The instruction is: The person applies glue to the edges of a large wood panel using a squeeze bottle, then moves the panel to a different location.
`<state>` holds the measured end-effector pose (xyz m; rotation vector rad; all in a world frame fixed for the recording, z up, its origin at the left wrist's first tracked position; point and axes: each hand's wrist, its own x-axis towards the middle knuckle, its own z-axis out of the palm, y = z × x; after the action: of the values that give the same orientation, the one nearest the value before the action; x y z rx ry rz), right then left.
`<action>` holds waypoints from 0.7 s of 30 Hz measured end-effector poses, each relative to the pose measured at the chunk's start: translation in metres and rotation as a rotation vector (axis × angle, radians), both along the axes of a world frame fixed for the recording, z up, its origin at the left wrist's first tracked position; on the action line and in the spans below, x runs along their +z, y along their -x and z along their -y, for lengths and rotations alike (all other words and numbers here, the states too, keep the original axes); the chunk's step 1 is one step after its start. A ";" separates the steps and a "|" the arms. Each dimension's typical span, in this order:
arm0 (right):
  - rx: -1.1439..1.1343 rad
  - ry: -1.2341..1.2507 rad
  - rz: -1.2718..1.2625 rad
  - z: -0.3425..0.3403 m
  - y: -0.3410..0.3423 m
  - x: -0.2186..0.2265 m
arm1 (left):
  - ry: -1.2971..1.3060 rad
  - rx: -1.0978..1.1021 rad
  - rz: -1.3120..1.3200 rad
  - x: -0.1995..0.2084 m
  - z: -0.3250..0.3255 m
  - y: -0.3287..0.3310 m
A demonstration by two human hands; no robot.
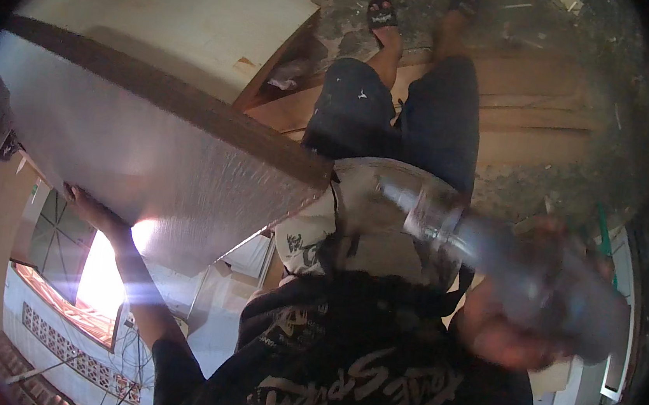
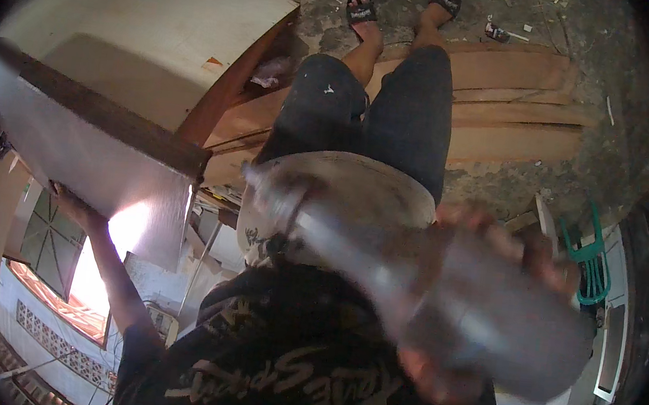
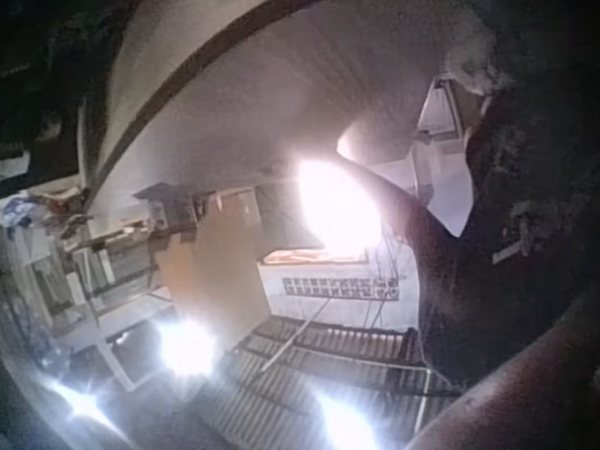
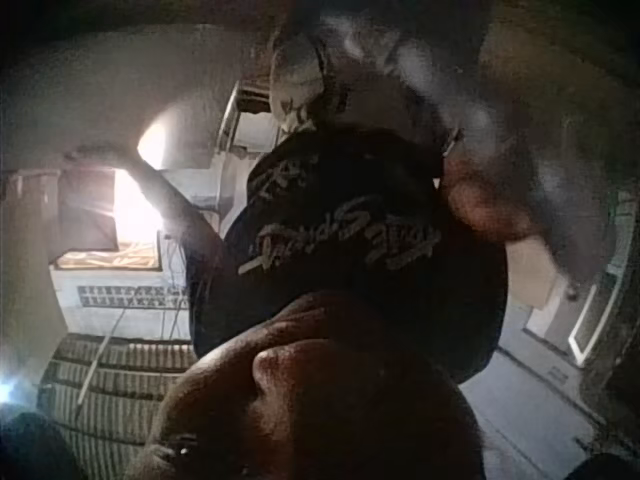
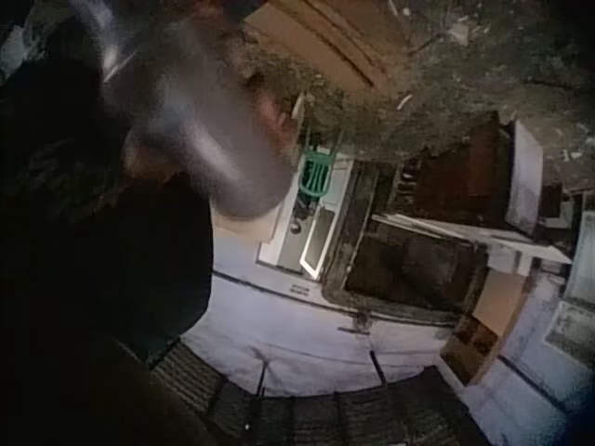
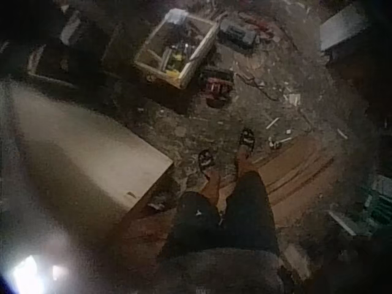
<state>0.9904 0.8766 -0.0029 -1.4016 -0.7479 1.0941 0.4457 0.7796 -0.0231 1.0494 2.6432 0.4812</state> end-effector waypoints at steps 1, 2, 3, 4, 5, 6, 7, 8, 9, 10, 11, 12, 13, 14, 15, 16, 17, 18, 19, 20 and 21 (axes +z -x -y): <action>-0.006 0.048 -0.033 -0.004 0.001 -0.005 | -0.021 0.050 -0.003 0.001 0.007 0.003; -0.008 0.094 -0.068 -0.009 0.002 -0.010 | -0.035 0.101 -0.006 0.003 0.016 0.006; -0.034 0.127 -0.092 -0.012 0.004 -0.011 | -0.105 0.181 0.060 -0.005 -0.002 -0.011; -0.048 0.160 -0.137 -0.018 0.004 -0.013 | -0.179 0.268 0.111 -0.004 -0.014 -0.021; -0.068 0.196 -0.186 -0.025 0.006 -0.016 | -0.168 0.249 0.075 -0.004 -0.013 -0.015; -0.103 0.217 -0.218 -0.032 0.009 -0.018 | -0.162 0.230 0.042 -0.005 -0.008 -0.001; -0.132 0.238 -0.256 -0.037 0.015 -0.020 | -0.154 0.221 0.011 -0.009 -0.001 0.004; -0.191 0.240 -0.259 -0.044 0.023 -0.023 | -0.131 0.212 -0.047 -0.013 0.006 0.006; -0.155 0.263 -0.298 -0.047 0.027 -0.026 | -0.096 0.197 -0.105 -0.013 0.005 0.006; -0.119 0.286 -0.336 -0.044 0.031 -0.034 | -0.060 0.184 -0.164 -0.015 0.005 0.005; -0.083 0.311 -0.373 -0.042 0.034 -0.042 | -0.099 0.176 -0.150 -0.016 0.004 0.002; -0.035 0.326 -0.438 -0.040 0.036 -0.052 | -0.134 0.166 -0.140 -0.019 0.003 -0.003; 0.010 0.348 -0.502 -0.038 0.038 -0.057 | -0.162 0.154 -0.130 -0.017 0.001 -0.005; 0.053 0.370 -0.565 -0.040 0.041 -0.058 | -0.177 0.156 -0.135 -0.017 0.001 -0.003; 0.059 0.356 -0.588 -0.041 0.045 -0.061 | -0.185 0.157 -0.143 -0.019 0.001 -0.002; 0.061 0.341 -0.611 -0.043 0.049 -0.064 | -0.192 0.156 -0.151 -0.019 0.001 -0.001; 0.062 0.326 -0.634 -0.044 0.051 -0.066 | -0.170 0.173 -0.166 -0.020 0.002 -0.002; 0.119 0.299 -0.649 -0.043 0.048 -0.070 | -0.142 0.187 -0.186 -0.015 -0.003 -0.013; 0.174 0.271 -0.663 -0.042 0.044 -0.073 | -0.114 0.201 -0.205 -0.012 -0.007 -0.019; 0.228 0.242 -0.677 -0.041 0.041 -0.076 | -0.102 0.184 -0.214 -0.013 -0.008 -0.018; 0.247 0.225 -0.697 -0.041 0.039 -0.078 | -0.096 0.169 -0.223 -0.016 -0.006 -0.014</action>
<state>0.9517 0.9178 -0.0810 -1.0063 -0.2937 1.7736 0.4593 0.7854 -0.0387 0.9603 2.9497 0.5598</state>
